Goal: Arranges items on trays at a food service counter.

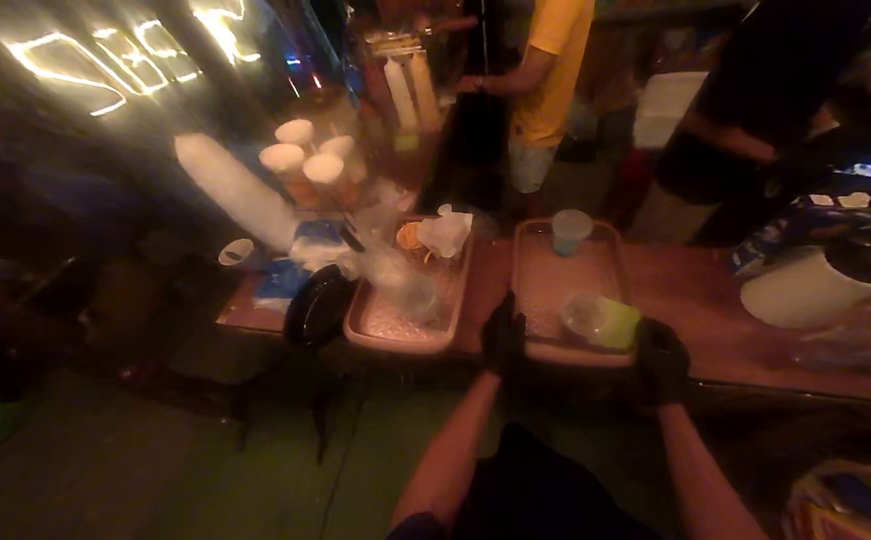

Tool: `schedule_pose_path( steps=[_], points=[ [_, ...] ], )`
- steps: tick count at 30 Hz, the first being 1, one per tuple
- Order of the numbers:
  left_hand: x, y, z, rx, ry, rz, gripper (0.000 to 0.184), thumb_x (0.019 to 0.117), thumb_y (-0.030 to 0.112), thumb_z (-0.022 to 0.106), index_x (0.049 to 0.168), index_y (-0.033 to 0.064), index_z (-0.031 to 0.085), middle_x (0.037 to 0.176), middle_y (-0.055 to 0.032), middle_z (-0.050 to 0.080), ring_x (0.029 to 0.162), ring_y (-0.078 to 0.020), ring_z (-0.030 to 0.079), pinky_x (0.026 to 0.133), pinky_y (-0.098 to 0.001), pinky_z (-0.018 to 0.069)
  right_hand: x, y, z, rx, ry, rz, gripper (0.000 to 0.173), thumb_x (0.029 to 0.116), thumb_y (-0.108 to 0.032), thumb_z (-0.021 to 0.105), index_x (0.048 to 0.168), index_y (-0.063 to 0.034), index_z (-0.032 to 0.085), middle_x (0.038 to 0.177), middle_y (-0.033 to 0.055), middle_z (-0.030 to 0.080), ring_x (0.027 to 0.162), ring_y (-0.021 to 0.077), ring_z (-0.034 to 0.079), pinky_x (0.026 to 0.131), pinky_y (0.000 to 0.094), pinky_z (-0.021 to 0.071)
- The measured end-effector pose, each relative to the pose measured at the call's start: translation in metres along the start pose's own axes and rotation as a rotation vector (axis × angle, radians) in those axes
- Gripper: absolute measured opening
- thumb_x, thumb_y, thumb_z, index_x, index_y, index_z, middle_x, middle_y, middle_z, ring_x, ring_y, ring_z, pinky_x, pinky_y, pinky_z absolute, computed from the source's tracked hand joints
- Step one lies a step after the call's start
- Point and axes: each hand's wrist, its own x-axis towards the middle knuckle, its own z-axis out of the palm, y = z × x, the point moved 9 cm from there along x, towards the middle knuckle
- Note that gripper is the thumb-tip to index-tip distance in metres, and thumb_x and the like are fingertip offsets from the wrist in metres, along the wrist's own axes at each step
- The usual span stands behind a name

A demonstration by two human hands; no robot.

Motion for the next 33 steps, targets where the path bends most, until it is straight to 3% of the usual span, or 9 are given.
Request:
schedule_pose_path(
  steps=[5,18,29,33],
  points=[
    [0.0019,-0.0057,0.0057,0.01,0.022,0.033,0.057,0.1026,0.038,0.054,0.156,0.0222,0.044,0.145,-0.0057,0.06,0.128,-0.0197,0.061,0.107,-0.0457,0.0506,0.0053,0.0076,0.0014,-0.01,0.013,-0.041,0.032,0.0989,-0.031,0.068,0.121,-0.0084,0.073,0.11,0.0134,0.074,0.1,0.0239,0.07,0.093,0.0478,0.0554],
    [0.0016,-0.0079,0.0071,0.033,0.024,0.075,0.056,0.104,0.04,0.051,0.157,0.0216,0.043,0.148,-0.0052,0.058,0.13,-0.0188,0.06,0.108,-0.0453,0.0503,0.0004,0.002,0.0012,-0.017,-0.007,-0.099,0.034,0.1001,-0.03,0.066,0.124,-0.0075,0.071,0.113,0.0137,0.073,0.102,0.0228,0.07,0.093,0.045,0.0565],
    [-0.0014,-0.0073,0.004,-0.029,0.078,0.102,0.054,0.1025,0.039,0.056,0.153,0.0197,0.05,0.142,-0.0065,0.062,0.125,-0.0184,0.063,0.106,-0.0438,0.0523,-0.0009,0.0022,0.0007,-0.012,-0.003,-0.094,0.033,0.1003,-0.031,0.065,0.125,-0.0102,0.071,0.112,0.0103,0.073,0.1,0.0182,0.07,0.091,0.0409,0.0577],
    [-0.003,-0.0052,0.0016,-0.076,0.056,0.043,0.053,0.1018,0.037,0.058,0.152,0.0213,0.05,0.143,-0.0049,0.062,0.127,-0.0175,0.062,0.108,-0.0438,0.0507,0.0028,0.0044,0.0021,-0.017,-0.011,-0.09,0.034,0.1006,-0.031,0.065,0.125,-0.0083,0.071,0.113,0.0127,0.073,0.102,0.0213,0.07,0.093,0.0437,0.0568]
  ],
)
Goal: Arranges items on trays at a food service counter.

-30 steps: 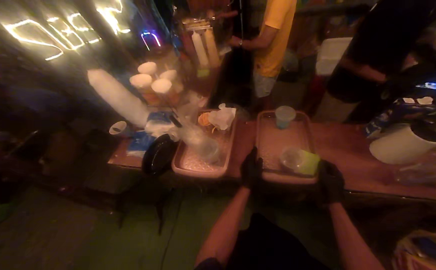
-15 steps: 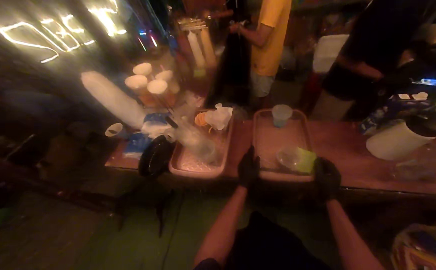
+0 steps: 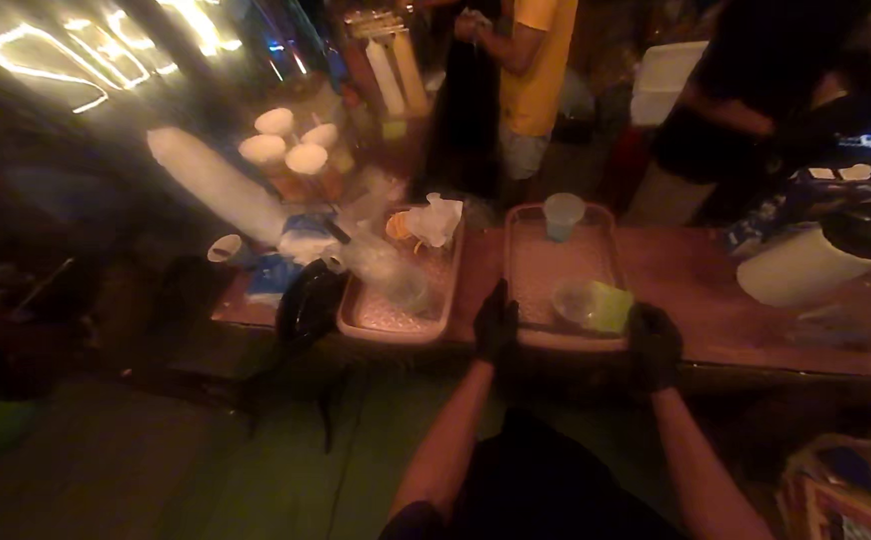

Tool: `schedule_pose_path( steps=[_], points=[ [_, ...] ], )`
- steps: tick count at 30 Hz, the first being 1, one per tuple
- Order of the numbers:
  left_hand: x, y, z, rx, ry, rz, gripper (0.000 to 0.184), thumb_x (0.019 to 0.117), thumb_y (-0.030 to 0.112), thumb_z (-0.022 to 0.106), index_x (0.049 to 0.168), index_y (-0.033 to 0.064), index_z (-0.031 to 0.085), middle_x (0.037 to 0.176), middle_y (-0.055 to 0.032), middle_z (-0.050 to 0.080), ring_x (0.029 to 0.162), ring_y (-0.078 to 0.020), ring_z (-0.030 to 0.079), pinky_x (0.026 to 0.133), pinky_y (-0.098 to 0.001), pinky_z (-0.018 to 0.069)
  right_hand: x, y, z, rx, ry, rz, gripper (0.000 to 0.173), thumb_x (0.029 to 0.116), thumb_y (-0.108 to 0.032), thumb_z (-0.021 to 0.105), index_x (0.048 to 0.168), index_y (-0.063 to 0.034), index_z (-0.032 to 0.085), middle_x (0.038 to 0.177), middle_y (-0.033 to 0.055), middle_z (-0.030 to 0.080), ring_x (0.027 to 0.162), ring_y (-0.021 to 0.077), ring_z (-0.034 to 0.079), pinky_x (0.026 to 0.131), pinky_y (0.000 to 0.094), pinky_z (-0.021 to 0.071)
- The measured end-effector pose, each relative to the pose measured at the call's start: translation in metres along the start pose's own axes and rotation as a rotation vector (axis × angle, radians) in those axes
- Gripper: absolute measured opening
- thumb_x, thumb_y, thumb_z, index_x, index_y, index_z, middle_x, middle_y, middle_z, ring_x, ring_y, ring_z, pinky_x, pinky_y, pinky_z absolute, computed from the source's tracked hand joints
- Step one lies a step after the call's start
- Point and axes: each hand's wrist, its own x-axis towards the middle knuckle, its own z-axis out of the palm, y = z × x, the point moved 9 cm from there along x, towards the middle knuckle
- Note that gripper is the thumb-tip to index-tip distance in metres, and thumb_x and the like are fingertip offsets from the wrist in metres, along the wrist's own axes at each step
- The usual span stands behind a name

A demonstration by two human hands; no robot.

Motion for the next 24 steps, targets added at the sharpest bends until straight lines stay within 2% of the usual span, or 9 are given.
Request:
schedule_pose_path(
  steps=[7,10,14,17,20,24],
  points=[
    [0.002,-0.017,0.006,0.054,0.04,0.041,0.054,0.1013,0.04,0.059,0.153,0.0276,0.049,0.142,-0.0003,0.062,0.123,-0.016,0.063,0.103,-0.0435,0.0534,-0.001,0.001,0.002,0.049,-0.029,-0.005,0.034,0.1003,-0.03,0.066,0.127,-0.0086,0.07,0.115,0.0119,0.073,0.102,0.0178,0.07,0.093,0.0387,0.0572],
    [0.001,-0.011,0.002,0.021,0.035,0.024,0.053,0.1014,0.038,0.06,0.152,0.0242,0.051,0.143,-0.002,0.062,0.126,-0.0166,0.062,0.106,-0.0429,0.0519,0.001,0.002,0.004,0.052,-0.035,-0.018,0.034,0.1001,-0.029,0.066,0.127,-0.008,0.07,0.114,0.013,0.073,0.1,0.0183,0.07,0.092,0.0388,0.0573],
    [-0.001,0.006,-0.005,-0.014,-0.001,-0.073,0.054,0.1009,0.035,0.06,0.152,0.0184,0.051,0.143,-0.0083,0.062,0.128,-0.0217,0.061,0.109,-0.0453,0.0492,-0.002,-0.012,0.001,-0.003,-0.104,0.036,0.037,0.1021,-0.029,0.063,0.131,-0.0054,0.066,0.121,0.0166,0.07,0.11,0.0249,0.068,0.099,0.0454,0.0537],
    [-0.002,0.005,-0.009,-0.015,-0.003,-0.083,0.054,0.1011,0.037,0.059,0.152,0.0209,0.051,0.144,-0.0049,0.061,0.129,-0.019,0.06,0.11,-0.0441,0.0492,-0.001,-0.011,0.004,0.021,-0.114,-0.019,0.038,0.1016,-0.027,0.064,0.131,-0.0037,0.066,0.121,0.0188,0.07,0.109,0.026,0.068,0.098,0.0449,0.0546],
    [-0.003,0.008,-0.012,-0.053,-0.03,-0.095,0.053,0.1017,0.036,0.059,0.152,0.0215,0.051,0.146,-0.0037,0.06,0.13,-0.0185,0.06,0.11,-0.0441,0.0486,-0.001,-0.009,0.004,0.045,-0.108,-0.035,0.037,0.1008,-0.028,0.065,0.129,-0.0044,0.066,0.117,0.0172,0.071,0.103,0.0234,0.068,0.094,0.043,0.0561],
    [-0.001,0.003,-0.007,-0.066,0.018,-0.055,0.051,0.1011,0.037,0.059,0.15,0.0225,0.054,0.144,-0.0014,0.061,0.13,-0.0145,0.06,0.11,-0.041,0.0487,-0.001,-0.015,0.004,0.077,-0.129,-0.035,0.039,0.1009,-0.026,0.065,0.134,-0.0048,0.064,0.121,0.0185,0.069,0.105,0.0227,0.067,0.095,0.0402,0.0548]
  ],
)
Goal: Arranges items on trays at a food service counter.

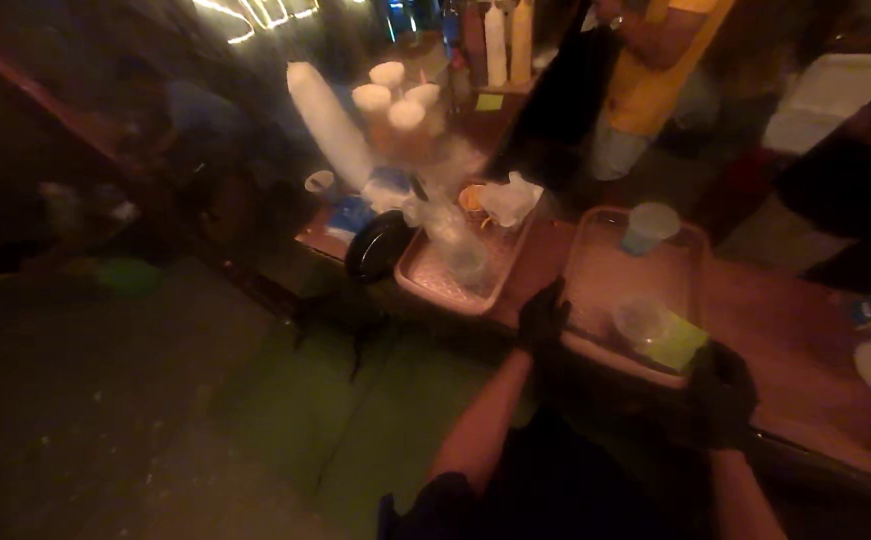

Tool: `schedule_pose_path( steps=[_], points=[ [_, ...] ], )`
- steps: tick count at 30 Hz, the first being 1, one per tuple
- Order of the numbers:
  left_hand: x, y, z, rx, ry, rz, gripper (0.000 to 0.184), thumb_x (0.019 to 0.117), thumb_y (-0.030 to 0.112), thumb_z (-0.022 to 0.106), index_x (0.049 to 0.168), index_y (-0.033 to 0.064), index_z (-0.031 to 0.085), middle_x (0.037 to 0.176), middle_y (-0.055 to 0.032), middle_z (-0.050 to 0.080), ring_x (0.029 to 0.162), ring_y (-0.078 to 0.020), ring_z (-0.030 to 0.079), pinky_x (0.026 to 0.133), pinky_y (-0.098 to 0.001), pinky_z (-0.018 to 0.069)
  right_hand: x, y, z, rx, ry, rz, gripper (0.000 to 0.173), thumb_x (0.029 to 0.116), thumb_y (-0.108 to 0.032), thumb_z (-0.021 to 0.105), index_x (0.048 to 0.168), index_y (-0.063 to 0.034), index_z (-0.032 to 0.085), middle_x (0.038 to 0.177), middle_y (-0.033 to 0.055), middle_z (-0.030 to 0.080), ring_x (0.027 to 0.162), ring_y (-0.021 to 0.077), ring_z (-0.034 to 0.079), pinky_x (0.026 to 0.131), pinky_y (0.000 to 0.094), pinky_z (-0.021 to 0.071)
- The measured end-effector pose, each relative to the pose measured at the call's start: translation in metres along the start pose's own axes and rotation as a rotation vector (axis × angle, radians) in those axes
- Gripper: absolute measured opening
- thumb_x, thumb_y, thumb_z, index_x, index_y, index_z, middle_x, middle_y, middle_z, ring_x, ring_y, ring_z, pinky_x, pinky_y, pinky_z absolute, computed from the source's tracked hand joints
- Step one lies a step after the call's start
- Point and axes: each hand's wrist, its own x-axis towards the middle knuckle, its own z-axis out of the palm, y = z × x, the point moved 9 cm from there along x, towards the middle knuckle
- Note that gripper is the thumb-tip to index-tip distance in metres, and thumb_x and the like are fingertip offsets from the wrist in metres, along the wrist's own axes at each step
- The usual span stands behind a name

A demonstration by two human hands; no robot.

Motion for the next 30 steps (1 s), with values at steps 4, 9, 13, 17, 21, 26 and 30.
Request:
schedule_pose_path(
  steps=[4,9,13,17,21,26,30],
  points=[
    [-0.001,-0.004,0.002,-0.009,0.022,0.025,0.051,0.1019,0.038,0.058,0.15,0.0231,0.054,0.143,-0.0009,0.062,0.128,-0.0137,0.061,0.11,-0.0402,0.0496,0.003,0.007,0.001,0.013,-0.008,-0.033,0.039,0.1003,-0.028,0.065,0.135,-0.009,0.064,0.115,0.0149,0.07,0.095,0.0184,0.067,0.087,0.0373,0.0566],
    [0.003,-0.011,0.008,-0.007,0.006,-0.003,0.052,0.1007,0.039,0.06,0.151,0.0248,0.053,0.142,-0.0015,0.063,0.127,-0.0153,0.062,0.108,-0.0421,0.0508,0.004,0.009,0.001,-0.003,-0.015,-0.048,0.04,0.1008,-0.028,0.064,0.137,-0.0098,0.063,0.117,0.0146,0.07,0.096,0.0181,0.068,0.088,0.0379,0.0569],
    [0.001,-0.007,0.005,-0.046,0.012,-0.013,0.051,0.1003,0.035,0.061,0.15,0.0225,0.054,0.143,-0.0026,0.062,0.128,-0.0157,0.061,0.109,-0.0415,0.0497,0.004,0.011,0.001,0.004,-0.031,-0.04,0.04,0.1003,-0.025,0.064,0.138,-0.0103,0.062,0.117,0.0159,0.069,0.096,0.02,0.067,0.087,0.0394,0.0561],
    [0.0,-0.004,0.007,0.027,0.005,-0.009,0.051,0.1016,0.038,0.058,0.151,0.024,0.053,0.143,-0.0016,0.062,0.128,-0.016,0.061,0.109,-0.043,0.0499,0.003,0.01,0.0,0.06,-0.053,-0.017,0.041,0.0998,-0.022,0.066,0.138,-0.0074,0.061,0.118,0.0156,0.069,0.096,0.0174,0.067,0.088,0.0358,0.0559],
    [0.0,-0.004,0.005,0.067,0.016,-0.003,0.052,0.1015,0.04,0.058,0.151,0.0255,0.052,0.144,-0.0002,0.061,0.129,-0.0154,0.06,0.109,-0.0442,0.0497,0.002,0.007,0.0,0.094,-0.072,-0.044,0.041,0.1001,-0.021,0.064,0.138,-0.0053,0.06,0.116,0.0149,0.069,0.092,0.013,0.066,0.084,0.031,0.0564],
    [0.0,-0.004,0.007,0.06,-0.004,-0.037,0.052,0.1015,0.04,0.058,0.151,0.0261,0.052,0.144,-0.0008,0.061,0.129,-0.0154,0.06,0.109,-0.0434,0.0495,0.004,0.011,-0.002,0.069,-0.014,-0.055,0.038,0.1009,-0.022,0.064,0.135,-0.0069,0.063,0.11,0.0131,0.071,0.085,0.0119,0.066,0.079,0.0307,0.057],
    [-0.001,-0.006,0.006,0.035,0.006,-0.041,0.051,0.1011,0.039,0.059,0.15,0.0251,0.053,0.14,-0.0024,0.064,0.126,-0.0156,0.062,0.108,-0.0425,0.0511,0.002,0.009,-0.002,0.1,-0.043,0.007,0.04,0.1,-0.02,0.065,0.138,-0.0087,0.061,0.112,0.0128,0.07,0.089,0.013,0.066,0.082,0.0315,0.0568]
  ],
)
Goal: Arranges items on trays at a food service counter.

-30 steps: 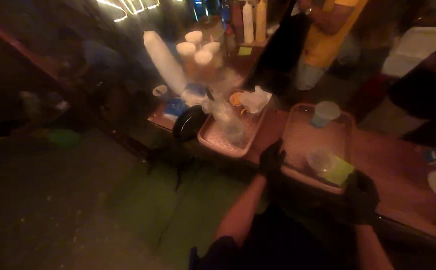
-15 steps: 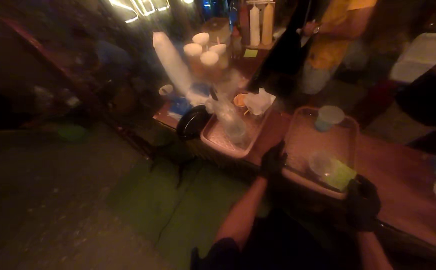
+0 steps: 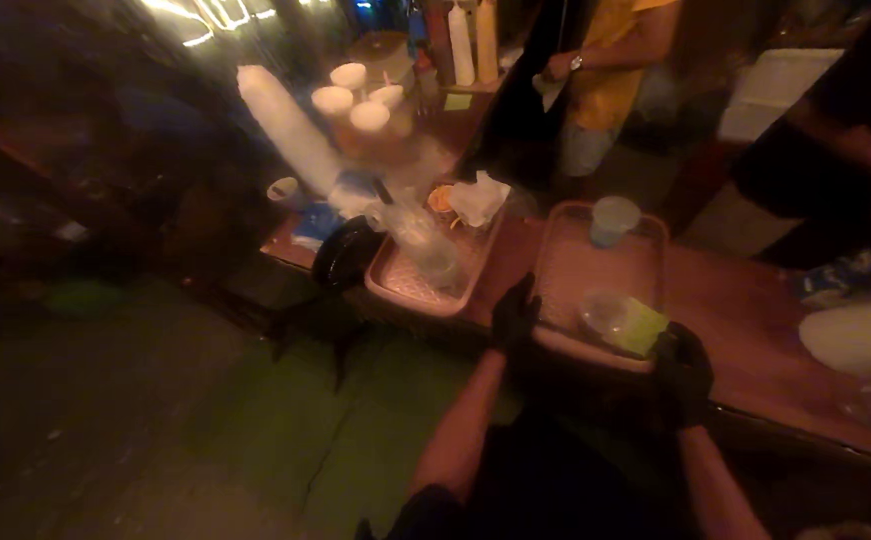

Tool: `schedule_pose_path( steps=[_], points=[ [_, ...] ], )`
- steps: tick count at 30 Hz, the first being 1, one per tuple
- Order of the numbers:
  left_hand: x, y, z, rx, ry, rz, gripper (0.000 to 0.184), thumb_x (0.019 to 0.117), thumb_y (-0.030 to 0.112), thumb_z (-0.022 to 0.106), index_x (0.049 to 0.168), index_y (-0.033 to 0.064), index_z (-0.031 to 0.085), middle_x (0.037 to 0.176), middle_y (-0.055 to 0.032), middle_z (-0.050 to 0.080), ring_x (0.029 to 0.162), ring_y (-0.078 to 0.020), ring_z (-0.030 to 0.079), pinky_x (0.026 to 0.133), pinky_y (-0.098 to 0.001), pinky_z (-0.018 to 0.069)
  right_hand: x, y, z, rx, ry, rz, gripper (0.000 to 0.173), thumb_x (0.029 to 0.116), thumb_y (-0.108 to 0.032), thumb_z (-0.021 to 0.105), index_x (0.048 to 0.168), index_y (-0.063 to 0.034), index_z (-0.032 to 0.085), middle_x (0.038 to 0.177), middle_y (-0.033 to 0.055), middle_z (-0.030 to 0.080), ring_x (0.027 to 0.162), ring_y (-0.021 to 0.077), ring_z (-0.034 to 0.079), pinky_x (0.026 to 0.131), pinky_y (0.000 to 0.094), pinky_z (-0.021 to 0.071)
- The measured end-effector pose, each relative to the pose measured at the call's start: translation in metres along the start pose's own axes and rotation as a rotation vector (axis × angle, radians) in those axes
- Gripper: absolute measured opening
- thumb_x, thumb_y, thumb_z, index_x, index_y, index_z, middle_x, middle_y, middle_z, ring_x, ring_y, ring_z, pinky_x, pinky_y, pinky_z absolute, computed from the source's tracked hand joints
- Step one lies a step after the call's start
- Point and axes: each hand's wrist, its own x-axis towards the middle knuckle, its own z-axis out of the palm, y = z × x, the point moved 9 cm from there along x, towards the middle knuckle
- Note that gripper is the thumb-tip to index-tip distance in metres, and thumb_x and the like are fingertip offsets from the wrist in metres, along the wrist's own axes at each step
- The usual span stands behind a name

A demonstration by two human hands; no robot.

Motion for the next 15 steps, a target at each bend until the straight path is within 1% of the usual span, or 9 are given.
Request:
schedule_pose_path(
  steps=[2,3,6,9,10,12,15],
  points=[
    [0.0,-0.003,0.001,-0.018,0.004,0.008,0.051,0.1011,0.039,0.06,0.15,0.0245,0.054,0.141,-0.002,0.063,0.126,-0.0143,0.062,0.108,-0.0413,0.0513,-0.001,-0.002,0.0,0.007,0.001,-0.015,0.039,0.0997,-0.02,0.065,0.137,-0.0086,0.061,0.111,0.0118,0.07,0.088,0.0113,0.067,0.081,0.03,0.0576],
    [0.0,-0.003,0.001,-0.028,0.011,0.005,0.051,0.1006,0.038,0.061,0.149,0.0242,0.055,0.14,-0.002,0.064,0.125,-0.0144,0.062,0.108,-0.0414,0.0513,0.0,0.0,0.0,-0.003,0.013,-0.017,0.039,0.0995,-0.02,0.066,0.137,-0.0089,0.062,0.11,0.012,0.071,0.087,0.0122,0.067,0.08,0.0313,0.0578],
    [0.001,-0.004,0.001,-0.054,0.006,-0.008,0.052,0.0993,0.035,0.064,0.149,0.0228,0.055,0.141,-0.0026,0.064,0.126,-0.0157,0.062,0.108,-0.0425,0.0508,0.003,0.004,0.0,-0.059,0.01,0.025,0.041,0.1001,-0.023,0.066,0.139,-0.0112,0.062,0.117,0.0131,0.071,0.095,0.0167,0.069,0.087,0.0372,0.0577],
    [0.003,-0.012,0.003,-0.114,0.027,-0.009,0.052,0.0974,0.035,0.067,0.147,0.0253,0.056,0.14,0.0012,0.064,0.124,-0.0122,0.063,0.106,-0.04,0.0526,0.003,0.003,0.001,-0.095,0.022,0.008,0.04,0.1005,-0.023,0.065,0.138,-0.0106,0.062,0.118,0.0138,0.071,0.096,0.0178,0.07,0.088,0.0383,0.0577],
    [0.002,-0.009,0.002,-0.135,0.027,-0.015,0.051,0.0974,0.034,0.067,0.147,0.0236,0.057,0.14,-0.0004,0.064,0.124,-0.0129,0.063,0.106,-0.0402,0.0526,0.003,0.002,0.001,-0.109,0.024,0.0,0.04,0.1007,-0.024,0.065,0.138,-0.0103,0.062,0.119,0.0141,0.071,0.098,0.0184,0.069,0.09,0.0391,0.0574],
    [0.002,-0.008,0.001,-0.143,0.024,-0.02,0.052,0.0978,0.035,0.066,0.147,0.0231,0.057,0.14,-0.0014,0.064,0.125,-0.0136,0.063,0.107,-0.0402,0.0523,0.003,0.0,0.002,-0.124,0.008,-0.002,0.04,0.1015,-0.024,0.063,0.139,-0.0094,0.061,0.122,0.015,0.07,0.102,0.0197,0.069,0.092,0.0397,0.0562],
    [0.003,-0.008,0.002,-0.111,0.0,-0.038,0.053,0.0982,0.037,0.065,0.148,0.0237,0.055,0.141,-0.0011,0.063,0.125,-0.0131,0.062,0.107,-0.0404,0.0521,0.004,0.004,0.002,-0.118,0.016,-0.021,0.039,0.1013,-0.026,0.063,0.138,-0.0116,0.063,0.12,0.0136,0.071,0.099,0.0188,0.069,0.09,0.0398,0.0574]
  ],
)
